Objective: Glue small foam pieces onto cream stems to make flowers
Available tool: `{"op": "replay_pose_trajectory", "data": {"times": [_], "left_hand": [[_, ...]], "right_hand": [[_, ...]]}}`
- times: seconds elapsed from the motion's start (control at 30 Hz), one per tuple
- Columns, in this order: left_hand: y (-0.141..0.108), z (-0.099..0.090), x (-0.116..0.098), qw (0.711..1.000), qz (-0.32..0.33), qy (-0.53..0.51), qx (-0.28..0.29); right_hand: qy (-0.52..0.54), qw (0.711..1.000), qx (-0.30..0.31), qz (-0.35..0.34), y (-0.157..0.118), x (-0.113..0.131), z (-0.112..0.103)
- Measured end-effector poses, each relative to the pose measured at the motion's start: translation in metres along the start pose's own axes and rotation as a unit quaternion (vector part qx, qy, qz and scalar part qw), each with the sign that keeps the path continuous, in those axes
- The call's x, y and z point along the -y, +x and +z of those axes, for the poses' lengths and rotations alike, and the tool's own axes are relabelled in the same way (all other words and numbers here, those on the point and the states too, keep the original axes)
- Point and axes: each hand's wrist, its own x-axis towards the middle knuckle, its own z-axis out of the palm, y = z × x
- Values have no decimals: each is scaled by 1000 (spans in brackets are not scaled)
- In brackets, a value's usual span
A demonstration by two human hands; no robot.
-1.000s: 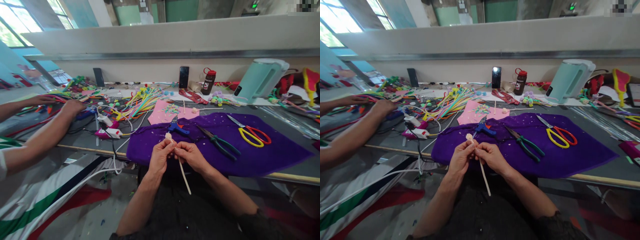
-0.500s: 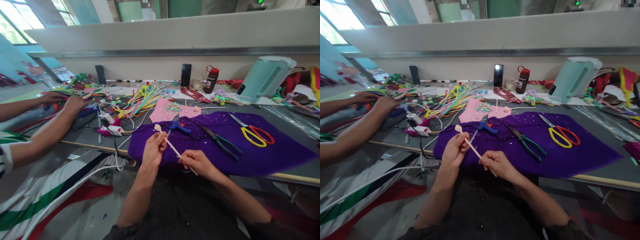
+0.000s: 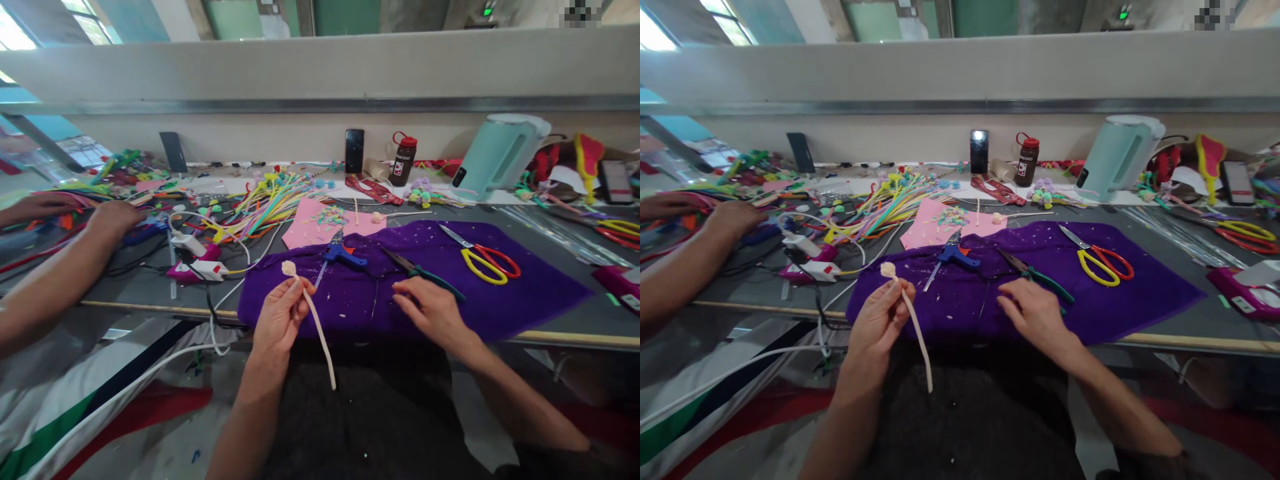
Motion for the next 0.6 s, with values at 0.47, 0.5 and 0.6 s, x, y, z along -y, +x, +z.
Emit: {"op": "replay_pose_trajectory", "data": {"times": [0.47,0.5,0.6], "left_hand": [[-5,-5,2,1000,-2,-16,14],[-5,-7,1,1000,-1,-15,13],[-1,-8,-7,1000,-2,-13,8]], "right_hand": [[-263,964,28,31,13,-68,-13],[-270,962,21,35,15,-71,-16],[-303,952,13,50,24,-82,-25]]}}
